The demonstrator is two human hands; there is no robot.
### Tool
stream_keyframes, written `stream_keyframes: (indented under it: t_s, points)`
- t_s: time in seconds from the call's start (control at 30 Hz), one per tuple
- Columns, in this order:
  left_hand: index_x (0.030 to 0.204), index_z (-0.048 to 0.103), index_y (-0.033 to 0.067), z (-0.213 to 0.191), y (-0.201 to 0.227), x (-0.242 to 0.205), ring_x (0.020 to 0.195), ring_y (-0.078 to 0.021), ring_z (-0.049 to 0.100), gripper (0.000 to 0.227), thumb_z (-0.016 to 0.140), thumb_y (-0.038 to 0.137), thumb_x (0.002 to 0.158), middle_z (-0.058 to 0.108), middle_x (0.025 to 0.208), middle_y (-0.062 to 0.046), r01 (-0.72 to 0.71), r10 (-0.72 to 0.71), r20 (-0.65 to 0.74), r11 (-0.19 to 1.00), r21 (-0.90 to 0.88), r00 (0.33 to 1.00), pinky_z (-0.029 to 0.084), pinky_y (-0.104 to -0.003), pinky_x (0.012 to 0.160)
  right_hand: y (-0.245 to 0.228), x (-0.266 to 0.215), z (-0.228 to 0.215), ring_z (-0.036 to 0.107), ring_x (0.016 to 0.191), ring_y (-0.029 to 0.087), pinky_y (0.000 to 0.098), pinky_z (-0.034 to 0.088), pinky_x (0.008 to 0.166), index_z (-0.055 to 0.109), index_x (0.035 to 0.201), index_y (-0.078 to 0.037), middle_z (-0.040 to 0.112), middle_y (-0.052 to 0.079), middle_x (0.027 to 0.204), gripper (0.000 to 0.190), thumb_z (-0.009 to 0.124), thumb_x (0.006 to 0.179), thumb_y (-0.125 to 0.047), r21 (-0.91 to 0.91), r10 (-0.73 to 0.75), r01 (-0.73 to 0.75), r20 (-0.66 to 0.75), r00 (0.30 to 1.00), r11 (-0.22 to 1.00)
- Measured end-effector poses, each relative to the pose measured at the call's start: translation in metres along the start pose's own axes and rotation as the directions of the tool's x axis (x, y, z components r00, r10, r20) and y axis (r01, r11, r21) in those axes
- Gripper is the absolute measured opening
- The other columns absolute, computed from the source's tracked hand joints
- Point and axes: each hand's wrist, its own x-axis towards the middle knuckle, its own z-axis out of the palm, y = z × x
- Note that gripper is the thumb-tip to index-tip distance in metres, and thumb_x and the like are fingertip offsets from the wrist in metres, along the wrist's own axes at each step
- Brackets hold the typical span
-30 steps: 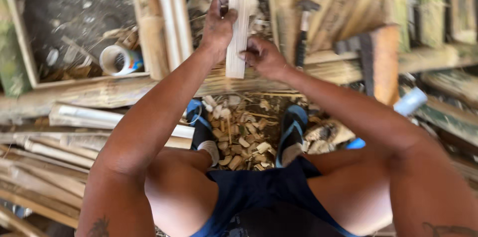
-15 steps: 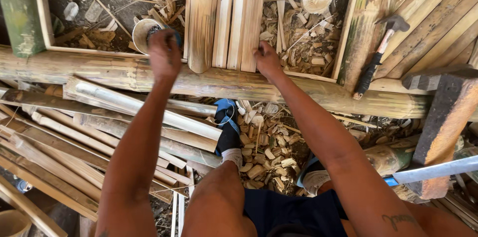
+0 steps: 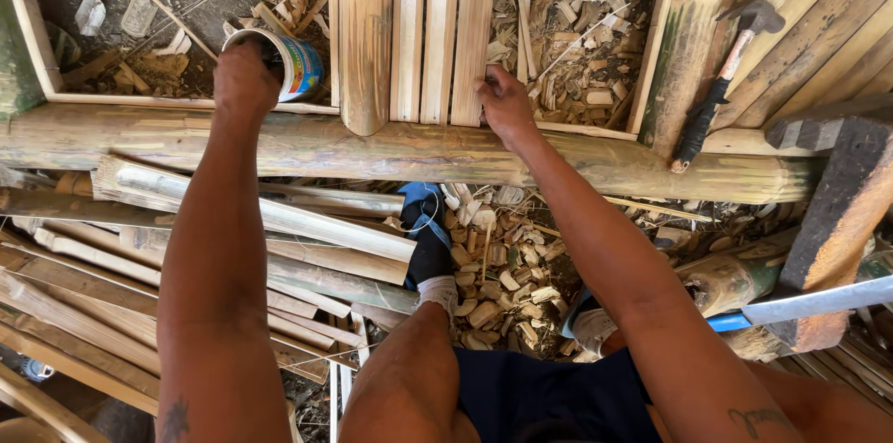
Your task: The person assembles a bamboo structure by placing split bamboo strips into a frame, inserting nails, and hammering them in. The person also uses a saw to trim the ends of the bamboo strips.
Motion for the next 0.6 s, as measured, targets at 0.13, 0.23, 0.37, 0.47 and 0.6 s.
stream_keyframes:
  t_s: [0.13, 0.23, 0.37, 0.47, 0.6]
  points:
    - [0.113, 0.070, -0.0057, 0.004, 0.002, 0.011, 0.105, -0.0443, 0.070, 0.024, 0.067, 0.011, 0.096, 0.070, 0.115, -0.030, 0.083, -0.098, 0.104, 0.987, 0.137, 0.990, 0.060, -0.047, 0.088, 0.000, -0.003, 0.005, 0.054, 0.064, 0.008, 0.0272, 0.046, 0.053, 0.064, 0.129, -0.005, 0.067, 0.004, 0.086, 0.027, 0.061, 0.104, -0.016, 0.053, -0.068, 0.068, -0.012, 0.998, 0.996]
    - [0.110, 0.068, -0.0089, 0.002, 0.004, 0.012, 0.100, -0.0437, 0.071, 0.024, 0.066, 0.008, 0.093, 0.070, 0.112, -0.031, 0.086, -0.107, 0.103, 0.978, 0.190, 0.989, 0.062, -0.047, 0.084, -0.005, -0.003, 0.005, 0.052, 0.062, 0.007, 0.0275, 0.044, 0.051, 0.063, 0.130, -0.003, 0.068, 0.004, 0.087, 0.029, 0.061, 0.103, -0.014, 0.052, -0.099, 0.100, -0.024, 0.995, 0.994]
    - [0.110, 0.065, -0.0077, -0.002, 0.003, 0.000, 0.096, -0.0432, 0.073, 0.026, 0.067, 0.005, 0.088, 0.070, 0.108, -0.032, -0.018, 0.018, 0.008, 0.992, 0.124, 1.000, 0.061, -0.045, 0.084, -0.006, -0.004, 0.003, 0.051, 0.060, 0.007, 0.0271, 0.044, 0.050, 0.061, 0.135, -0.003, 0.069, 0.004, 0.087, 0.035, 0.061, 0.102, -0.014, 0.063, -0.067, 0.068, -0.025, 0.997, 0.996]
    - [0.109, 0.066, -0.0056, -0.004, 0.003, -0.012, 0.083, -0.0376, 0.074, 0.020, 0.066, 0.013, 0.100, 0.070, 0.103, -0.029, 0.071, -0.073, -0.049, 0.997, -0.030, 0.996, 0.063, -0.043, 0.068, -0.005, -0.001, 0.003, 0.051, 0.058, 0.007, 0.0271, 0.043, 0.049, 0.061, 0.136, -0.002, 0.069, 0.004, 0.085, 0.035, 0.062, 0.102, -0.014, 0.077, -0.061, 0.063, -0.024, 0.998, 0.995]
    - [0.095, 0.062, -0.0017, -0.006, 0.008, -0.032, 0.067, -0.0219, 0.067, 0.006, 0.057, -0.005, 0.096, 0.069, 0.096, -0.022, -0.219, 0.197, -0.383, 0.976, -0.015, 0.903, 0.058, -0.027, 0.048, -0.002, -0.002, 0.004, 0.050, 0.058, 0.007, 0.0273, 0.042, 0.050, 0.064, 0.133, -0.001, 0.066, 0.004, 0.081, 0.032, 0.062, 0.103, -0.012, 0.112, -0.100, 0.102, -0.024, 0.995, 0.988]
